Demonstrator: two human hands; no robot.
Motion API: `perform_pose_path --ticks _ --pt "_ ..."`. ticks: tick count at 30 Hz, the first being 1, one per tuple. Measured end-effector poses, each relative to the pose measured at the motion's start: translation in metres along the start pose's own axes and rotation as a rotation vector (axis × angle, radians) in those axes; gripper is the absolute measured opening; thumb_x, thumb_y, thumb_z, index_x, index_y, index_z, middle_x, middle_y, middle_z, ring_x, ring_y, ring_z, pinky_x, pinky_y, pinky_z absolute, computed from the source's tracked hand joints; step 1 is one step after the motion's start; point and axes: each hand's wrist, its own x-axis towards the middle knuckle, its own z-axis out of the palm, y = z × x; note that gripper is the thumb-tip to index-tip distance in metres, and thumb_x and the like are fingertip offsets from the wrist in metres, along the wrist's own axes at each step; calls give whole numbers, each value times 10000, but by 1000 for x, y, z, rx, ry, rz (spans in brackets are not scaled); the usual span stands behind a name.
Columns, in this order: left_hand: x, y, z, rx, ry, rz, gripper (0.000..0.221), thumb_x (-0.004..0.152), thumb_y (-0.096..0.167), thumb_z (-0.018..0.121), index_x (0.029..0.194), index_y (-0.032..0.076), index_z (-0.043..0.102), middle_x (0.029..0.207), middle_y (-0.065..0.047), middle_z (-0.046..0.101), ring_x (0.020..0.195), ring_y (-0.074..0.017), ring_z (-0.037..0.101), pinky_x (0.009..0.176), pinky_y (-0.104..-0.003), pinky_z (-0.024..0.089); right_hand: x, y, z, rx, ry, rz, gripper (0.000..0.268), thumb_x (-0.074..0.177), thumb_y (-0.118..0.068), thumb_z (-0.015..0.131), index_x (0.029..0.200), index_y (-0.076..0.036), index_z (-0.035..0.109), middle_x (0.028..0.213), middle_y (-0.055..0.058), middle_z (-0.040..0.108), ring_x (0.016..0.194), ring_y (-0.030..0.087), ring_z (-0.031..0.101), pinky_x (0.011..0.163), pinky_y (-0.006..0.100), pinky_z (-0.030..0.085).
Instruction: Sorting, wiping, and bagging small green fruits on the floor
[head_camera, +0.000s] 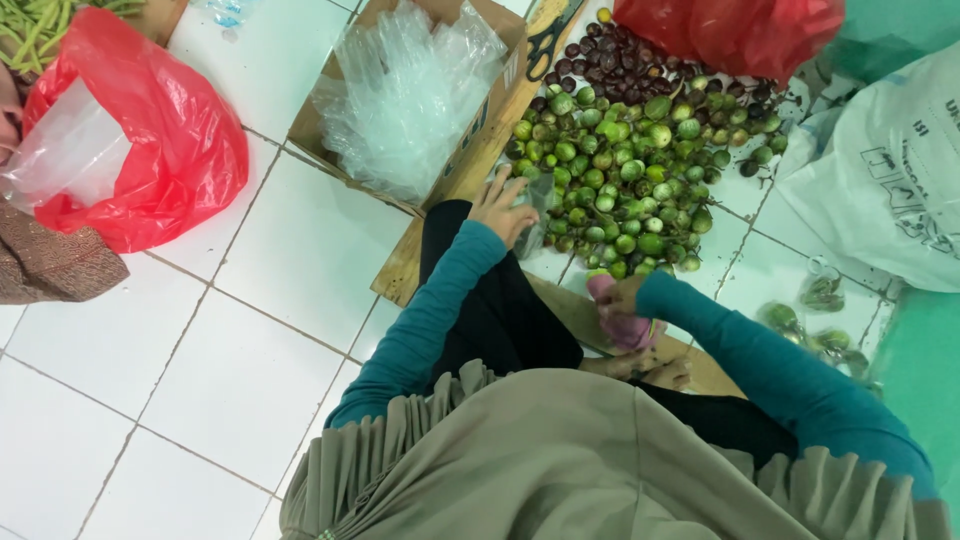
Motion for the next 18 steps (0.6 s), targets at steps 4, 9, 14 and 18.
perform_pose_path --ticks 4,9,14,18 --pt "0 5 6 -64 -35 11 211 1049 523 598 1012 335 685 1558 2 425 1533 -389 281 1182 -580 342 78 105 75 -65 -17 182 531 973 -610 600 1432 -343 615 1346 96 713 1249 368 674 1078 557 522" --pt "26 27 -9 -340 -114 8 147 1055 549 557 1097 465 670 1544 137 415 1475 -290 412 1134 -522 441 86 92 19 243 612 71 846 897 -628 713 1608 -316 376 1339 165 679 1261 430 625 1081 598 499" --pt "84 77 -99 -454 -7 142 96 1054 395 625 1081 355 709 1488 44 491 1390 -355 498 1062 -540 508 -22 -80 -104 682 746 -56 1129 842 -616 809 1653 -104 213 1638 231 315 1460 453 379 1195 670 377" --pt "117 94 -141 -577 119 208 134 1057 220 652 1171 233 722 1459 -97 543 1348 -462 528 1090 -617 499 6 -42 -102 935 1031 -50 543 921 -473 823 1327 -126 725 1281 195 699 1223 426 634 1026 604 541"
